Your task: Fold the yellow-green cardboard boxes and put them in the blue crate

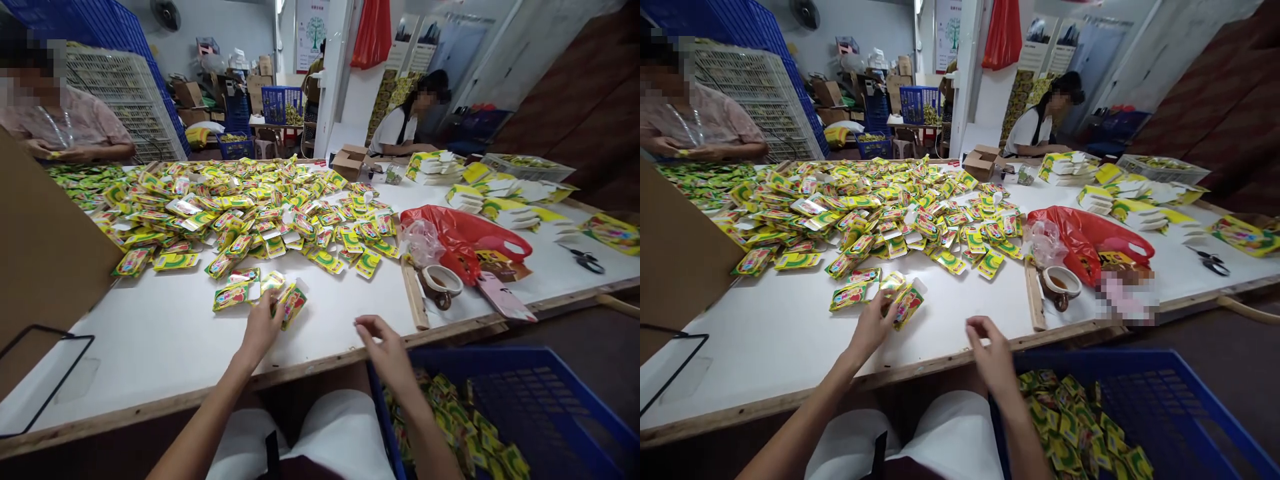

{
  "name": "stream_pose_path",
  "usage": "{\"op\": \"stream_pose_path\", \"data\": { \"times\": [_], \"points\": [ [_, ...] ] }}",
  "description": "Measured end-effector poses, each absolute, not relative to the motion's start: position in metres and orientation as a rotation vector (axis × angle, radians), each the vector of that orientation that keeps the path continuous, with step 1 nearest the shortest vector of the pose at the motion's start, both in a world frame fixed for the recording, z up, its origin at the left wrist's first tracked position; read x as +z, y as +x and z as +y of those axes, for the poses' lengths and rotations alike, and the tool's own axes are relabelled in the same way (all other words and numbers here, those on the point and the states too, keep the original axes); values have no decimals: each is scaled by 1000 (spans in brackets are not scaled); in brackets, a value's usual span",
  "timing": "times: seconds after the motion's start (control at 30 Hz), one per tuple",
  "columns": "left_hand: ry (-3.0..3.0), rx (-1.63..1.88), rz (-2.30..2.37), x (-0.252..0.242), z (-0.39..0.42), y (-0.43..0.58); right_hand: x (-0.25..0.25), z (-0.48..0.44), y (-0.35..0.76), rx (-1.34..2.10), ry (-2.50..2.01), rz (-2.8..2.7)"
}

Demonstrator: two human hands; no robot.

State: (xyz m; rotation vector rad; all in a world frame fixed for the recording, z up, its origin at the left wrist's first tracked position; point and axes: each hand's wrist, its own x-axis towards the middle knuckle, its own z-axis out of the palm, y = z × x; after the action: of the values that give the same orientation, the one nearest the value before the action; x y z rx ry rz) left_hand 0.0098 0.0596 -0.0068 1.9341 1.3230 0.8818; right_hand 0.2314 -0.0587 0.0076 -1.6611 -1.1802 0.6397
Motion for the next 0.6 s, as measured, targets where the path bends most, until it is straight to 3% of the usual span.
{"op": "stream_pose_path", "data": {
  "times": [0.2, 0.6],
  "points": [
    [1418, 967, 862, -7, 10, 14, -21, -20, 160, 915, -1233, -1039],
    [1481, 803, 851, -3, 15, -5, -12, -8, 167, 889, -1332, -1437]
  ]
}}
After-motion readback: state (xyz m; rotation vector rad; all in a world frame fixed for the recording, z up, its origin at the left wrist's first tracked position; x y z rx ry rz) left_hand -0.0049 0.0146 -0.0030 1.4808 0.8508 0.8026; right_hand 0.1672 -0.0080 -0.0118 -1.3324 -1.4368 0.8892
